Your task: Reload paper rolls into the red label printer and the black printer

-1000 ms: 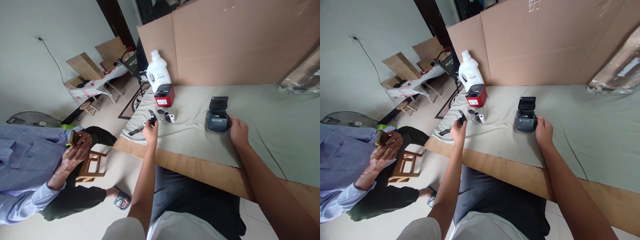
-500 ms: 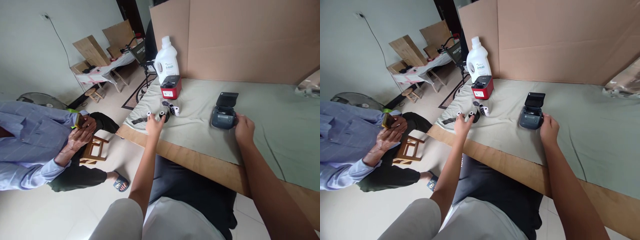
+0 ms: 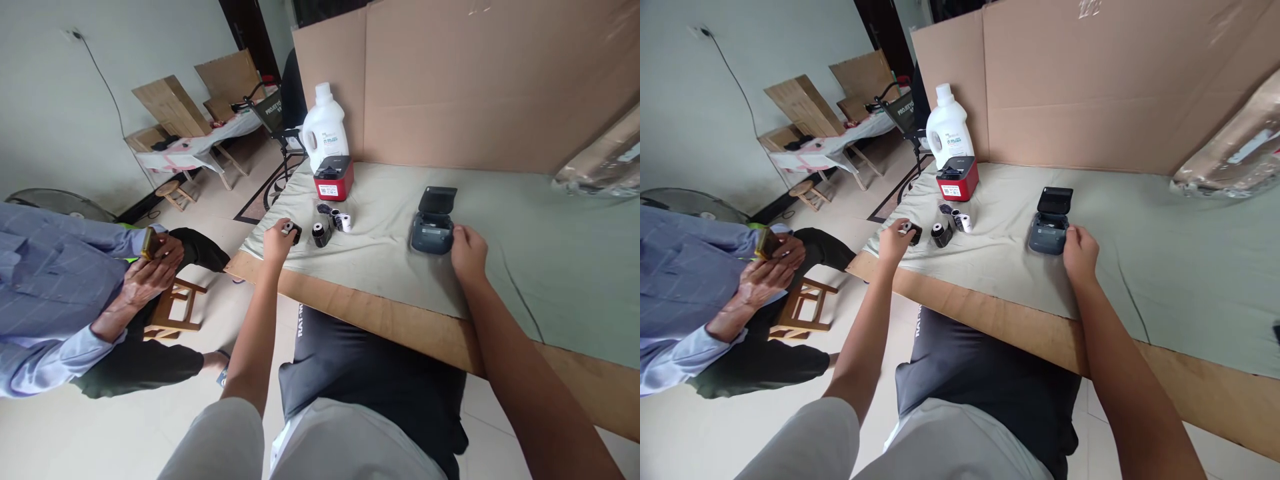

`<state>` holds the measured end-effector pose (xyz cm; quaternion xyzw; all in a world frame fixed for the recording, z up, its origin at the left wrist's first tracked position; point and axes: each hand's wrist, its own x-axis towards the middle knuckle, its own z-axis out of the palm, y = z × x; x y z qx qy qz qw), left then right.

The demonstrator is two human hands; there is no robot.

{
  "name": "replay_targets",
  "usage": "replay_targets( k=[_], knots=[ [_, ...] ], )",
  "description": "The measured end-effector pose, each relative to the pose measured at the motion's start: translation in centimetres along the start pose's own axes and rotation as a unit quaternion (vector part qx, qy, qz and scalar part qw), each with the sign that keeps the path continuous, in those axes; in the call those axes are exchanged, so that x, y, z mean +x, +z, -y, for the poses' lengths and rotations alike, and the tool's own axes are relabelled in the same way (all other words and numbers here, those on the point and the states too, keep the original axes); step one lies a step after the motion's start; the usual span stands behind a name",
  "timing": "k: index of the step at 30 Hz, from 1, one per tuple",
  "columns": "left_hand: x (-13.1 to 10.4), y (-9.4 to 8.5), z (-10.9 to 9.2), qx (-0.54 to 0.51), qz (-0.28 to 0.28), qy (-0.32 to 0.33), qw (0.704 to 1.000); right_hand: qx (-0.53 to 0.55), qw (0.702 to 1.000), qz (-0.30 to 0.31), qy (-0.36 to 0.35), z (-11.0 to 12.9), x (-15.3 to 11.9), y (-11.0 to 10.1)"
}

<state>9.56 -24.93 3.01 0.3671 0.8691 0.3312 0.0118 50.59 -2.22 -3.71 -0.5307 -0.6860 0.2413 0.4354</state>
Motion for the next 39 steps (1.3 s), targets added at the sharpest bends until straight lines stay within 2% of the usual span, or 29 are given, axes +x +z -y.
replay_targets(
  k=[1,3,5,6,8,9,11,13,15,17,19,21,24,27,30,35,39],
  knots=[
    [-0.7,-0.3,-0.3,-0.076,-0.021,-0.007,0.997,-0.002,1.000,-0.017,-0.004,0.8,-0.3,-0.2],
    [-2.7,-0.5,-1.5,-0.245,-0.036,-0.003,0.969,0.017,0.999,-0.027,-0.016,3.3,-1.0,-0.8],
    [-5.2,0.3,-3.8,-0.382,0.003,0.027,0.924,0.084,0.995,0.046,-0.028,6.5,-1.8,-1.6],
    [-6.4,1.1,-5.3,-0.425,0.039,0.044,0.903,0.130,0.984,0.119,-0.029,8.2,-2.2,-2.0],
    [-8.4,3.2,-8.8,-0.469,0.125,0.063,0.872,0.182,0.943,0.273,-0.048,11.5,-2.6,-2.9],
    [-9.1,4.5,-10.5,-0.482,0.162,0.071,0.858,0.179,0.925,0.328,-0.063,12.9,-2.6,-3.3],
    [-9.6,7.3,-13.8,-0.508,0.216,0.092,0.829,0.124,0.911,0.378,-0.106,14.7,-2.0,-4.0],
    [-9.4,10.2,-16.4,-0.539,0.240,0.101,0.801,0.047,0.916,0.370,-0.147,15.2,-0.5,-4.4],
    [-9.1,13.0,-18.1,-0.559,0.256,0.083,0.784,-0.009,0.921,0.349,-0.174,14.6,1.7,-4.7],
    [-9.2,15.3,-19.1,-0.554,0.286,0.053,0.780,-0.029,0.925,0.336,-0.174,13.0,4.0,-4.7],
    [-10.0,17.1,-19.4,-0.536,0.315,0.031,0.782,-0.030,0.934,0.323,-0.148,11.0,6.1,-4.4],
    [-11.0,18.2,-19.4,-0.524,0.321,0.035,0.788,-0.038,0.942,0.313,-0.117,8.9,7.6,-3.9],
    [-12.5,18.7,-19.0,-0.509,0.321,0.079,0.795,-0.078,0.948,0.294,-0.091,6.1,8.7,-3.1],
    [-13.1,18.6,-18.7,-0.502,0.354,0.099,0.783,-0.105,0.955,0.265,-0.082,4.4,9.0,-2.3],
    [-13.3,18.9,-18.6,-0.497,0.382,0.093,0.774,-0.112,0.959,0.248,-0.081,3.8,9.0,-1.8],
    [-13.6,19.5,-18.3,-0.455,0.390,0.099,0.794,-0.129,0.956,0.252,-0.082,3.4,9.2,-1.5],
    [-13.7,19.5,-18.4,-0.441,0.403,0.096,0.796,-0.137,0.952,0.251,-0.107,2.4,9.2,-1.0]
  ],
)
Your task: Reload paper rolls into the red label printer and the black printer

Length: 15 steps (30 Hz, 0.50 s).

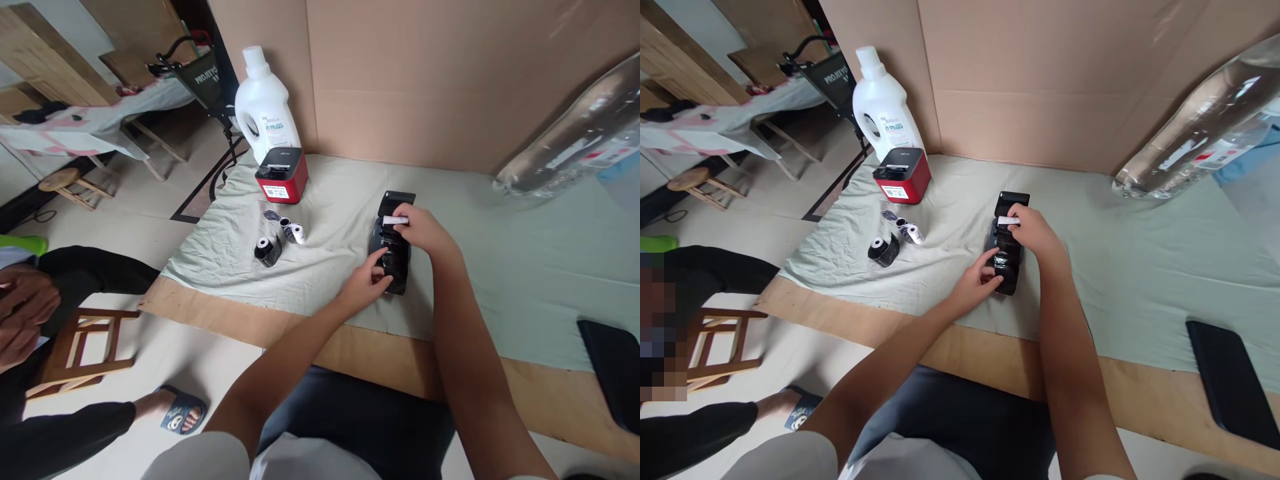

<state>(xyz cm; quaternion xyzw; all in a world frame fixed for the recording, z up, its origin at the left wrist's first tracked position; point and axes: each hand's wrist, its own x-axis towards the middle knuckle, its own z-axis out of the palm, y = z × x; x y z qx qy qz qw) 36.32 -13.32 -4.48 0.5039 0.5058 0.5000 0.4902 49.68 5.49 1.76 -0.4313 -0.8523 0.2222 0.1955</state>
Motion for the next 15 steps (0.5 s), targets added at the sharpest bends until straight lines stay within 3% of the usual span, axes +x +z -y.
replay_targets(
  k=[8,15],
  knots=[
    [-0.2,0.2,-0.3,-0.015,0.000,-0.025,1.000,-0.054,0.995,-0.055,0.057,-0.8,0.0,1.9],
    [-0.4,-0.1,-0.8,0.018,0.004,-0.028,0.999,-0.009,0.999,-0.013,0.038,-1.1,0.2,1.0]
  ],
)
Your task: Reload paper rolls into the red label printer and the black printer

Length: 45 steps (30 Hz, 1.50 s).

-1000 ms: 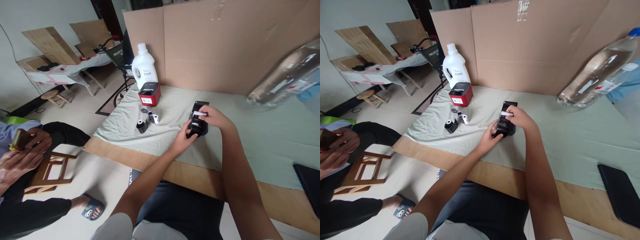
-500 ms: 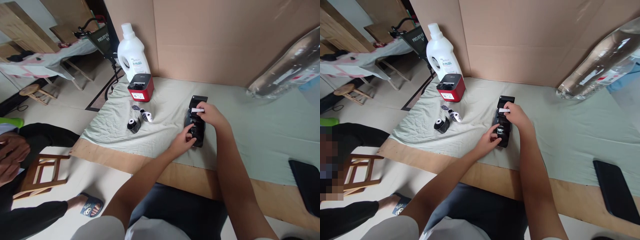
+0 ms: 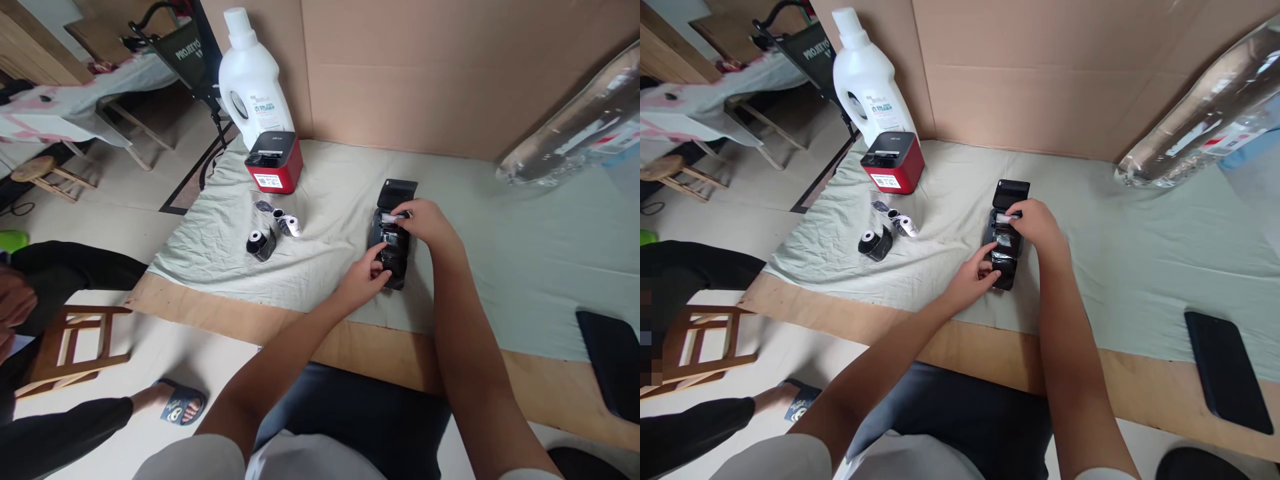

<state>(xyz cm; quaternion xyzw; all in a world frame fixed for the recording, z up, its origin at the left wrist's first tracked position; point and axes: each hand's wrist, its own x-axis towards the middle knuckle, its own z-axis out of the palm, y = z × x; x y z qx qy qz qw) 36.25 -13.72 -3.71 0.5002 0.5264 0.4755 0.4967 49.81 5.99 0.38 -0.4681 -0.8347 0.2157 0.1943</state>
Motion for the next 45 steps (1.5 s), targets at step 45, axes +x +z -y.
replay_targets(
  k=[45],
  knots=[
    [-1.3,-0.7,-2.6,0.201,0.124,0.031,0.971,0.006,0.954,0.170,0.246,3.4,-2.1,-4.6]
  ],
)
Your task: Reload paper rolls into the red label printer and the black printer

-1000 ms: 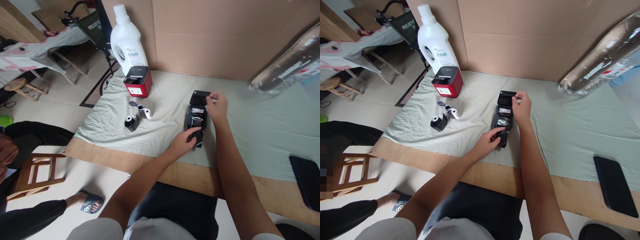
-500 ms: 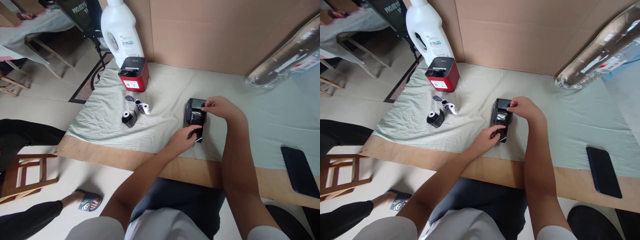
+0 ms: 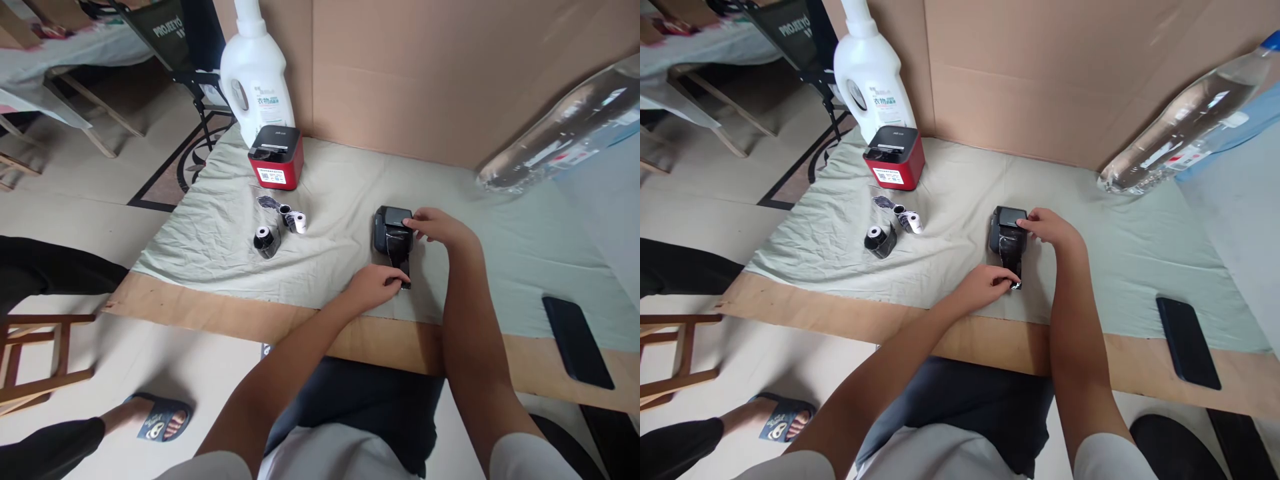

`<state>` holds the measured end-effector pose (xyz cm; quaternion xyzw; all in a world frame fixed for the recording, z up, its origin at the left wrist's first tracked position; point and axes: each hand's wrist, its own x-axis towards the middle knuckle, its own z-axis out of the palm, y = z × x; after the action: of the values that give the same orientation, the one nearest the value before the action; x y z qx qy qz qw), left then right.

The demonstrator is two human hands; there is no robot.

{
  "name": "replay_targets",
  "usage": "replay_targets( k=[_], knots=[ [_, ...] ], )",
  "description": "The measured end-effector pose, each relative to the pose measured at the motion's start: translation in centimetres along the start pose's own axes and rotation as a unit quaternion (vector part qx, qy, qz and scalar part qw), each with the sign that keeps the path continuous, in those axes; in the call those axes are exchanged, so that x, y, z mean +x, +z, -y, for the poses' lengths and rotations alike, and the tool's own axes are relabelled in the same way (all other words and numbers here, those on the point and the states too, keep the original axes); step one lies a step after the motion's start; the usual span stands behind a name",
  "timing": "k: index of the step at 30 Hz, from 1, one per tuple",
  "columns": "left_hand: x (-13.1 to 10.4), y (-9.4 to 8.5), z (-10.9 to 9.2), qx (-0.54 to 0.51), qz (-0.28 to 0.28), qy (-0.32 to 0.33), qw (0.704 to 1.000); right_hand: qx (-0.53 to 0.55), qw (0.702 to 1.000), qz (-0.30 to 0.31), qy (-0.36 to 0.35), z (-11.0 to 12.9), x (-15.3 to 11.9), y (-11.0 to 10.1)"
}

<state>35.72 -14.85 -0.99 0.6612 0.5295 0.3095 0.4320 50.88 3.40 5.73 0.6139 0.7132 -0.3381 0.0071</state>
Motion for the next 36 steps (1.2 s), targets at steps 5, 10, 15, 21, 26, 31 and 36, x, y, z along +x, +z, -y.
replay_targets(
  k=[5,10,15,21,26,31,36],
  knots=[
    [0.0,0.3,-0.1,0.009,0.004,-0.009,1.000,-0.085,0.995,0.032,0.048,1.1,0.9,-0.7],
    [-0.1,0.4,0.0,0.022,-0.001,0.006,1.000,-0.107,0.990,0.073,0.055,1.9,1.2,-1.3],
    [-0.8,0.2,-0.3,0.035,-0.012,0.030,0.999,-0.029,0.996,0.069,0.058,1.0,0.4,-0.7],
    [-1.3,-0.2,0.0,-0.009,-0.064,0.043,0.997,0.092,0.995,0.010,0.045,-1.9,-0.6,2.1],
    [-1.1,-1.4,0.4,-0.108,-0.139,0.060,0.982,0.207,0.975,-0.073,-0.048,-5.3,-1.5,4.6],
    [-0.7,-2.6,0.5,-0.061,-0.237,-0.010,0.970,0.224,0.964,-0.107,-0.098,-7.0,-2.0,6.2],
    [2.0,-4.1,1.2,0.201,-0.172,-0.065,0.962,0.201,0.952,-0.154,-0.173,-7.3,-1.9,8.1]
  ],
)
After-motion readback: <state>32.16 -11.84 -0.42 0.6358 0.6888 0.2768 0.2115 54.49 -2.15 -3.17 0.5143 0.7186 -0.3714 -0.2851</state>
